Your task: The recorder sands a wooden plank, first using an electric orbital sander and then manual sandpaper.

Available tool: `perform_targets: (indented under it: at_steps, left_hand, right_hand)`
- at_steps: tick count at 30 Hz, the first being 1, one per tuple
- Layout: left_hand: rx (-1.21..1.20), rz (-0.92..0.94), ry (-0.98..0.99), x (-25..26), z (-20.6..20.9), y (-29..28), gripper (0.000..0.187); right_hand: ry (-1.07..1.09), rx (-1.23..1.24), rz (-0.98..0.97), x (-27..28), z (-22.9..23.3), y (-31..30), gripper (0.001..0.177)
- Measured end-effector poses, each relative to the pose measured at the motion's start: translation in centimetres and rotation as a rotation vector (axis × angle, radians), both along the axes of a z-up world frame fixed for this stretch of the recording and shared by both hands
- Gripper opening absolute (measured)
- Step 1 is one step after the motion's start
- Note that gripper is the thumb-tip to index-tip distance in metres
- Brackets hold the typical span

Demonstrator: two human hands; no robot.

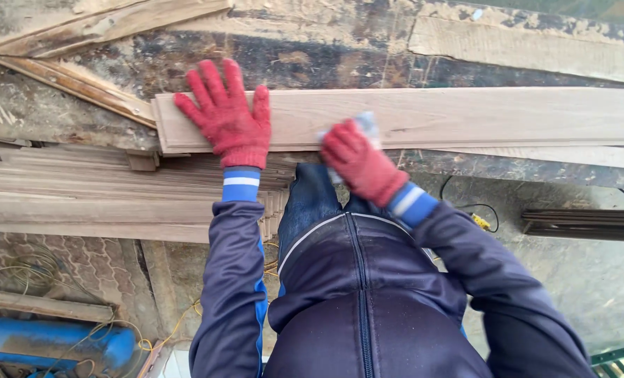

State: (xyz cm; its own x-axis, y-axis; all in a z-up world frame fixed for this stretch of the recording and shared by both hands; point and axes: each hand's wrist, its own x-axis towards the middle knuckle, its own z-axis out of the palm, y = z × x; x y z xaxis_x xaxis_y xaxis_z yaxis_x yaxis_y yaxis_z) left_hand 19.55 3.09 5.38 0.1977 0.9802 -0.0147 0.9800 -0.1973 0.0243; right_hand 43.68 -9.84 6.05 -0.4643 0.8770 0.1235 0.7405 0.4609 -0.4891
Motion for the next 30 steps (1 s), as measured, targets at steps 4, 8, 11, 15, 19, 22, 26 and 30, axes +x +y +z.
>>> perform_targets:
  at_steps: [4,8,11,15,19,22,26,30]
  left_hand:
    - [0.051,-0.022,0.049,-0.1,0.4,0.0,0.064]
    - [0.049,-0.011,0.018,-0.1,0.7,0.1,0.064]
    - [0.049,-0.013,0.032,0.1,0.8,0.0,0.062]
    - [0.039,-0.008,0.049,0.2,1.1,0.1,0.062]
    - [0.077,-0.061,0.015,-0.1,0.7,-0.1,0.058]
    - [0.061,-0.077,0.009,-0.2,1.0,-0.1,0.058]
    - [0.101,-0.111,-0.013,-0.5,0.8,-0.2,0.055]
    - [0.080,-0.105,-0.019,-0.3,0.9,0.0,0.056]
  right_hand:
    - [-0.107,0.129,0.063,-2.2,-1.7,0.1,0.047]
    - [-0.319,0.098,0.027,4.3,-2.5,-2.8,0.062]
    - [-0.079,0.073,-0.007,8.3,0.6,-3.2,0.045]
    - [-0.172,0.098,0.021,5.0,-2.4,-2.2,0.043]
    - [-0.183,0.155,0.182,-2.4,-2.2,1.3,0.045]
    - [-0.071,0.180,0.166,-2.4,-2.6,1.4,0.039]
    - [-0.272,0.165,0.180,8.3,-2.5,-2.8,0.047]
    - [-0.325,0.079,0.078,18.1,-2.9,-7.6,0.055]
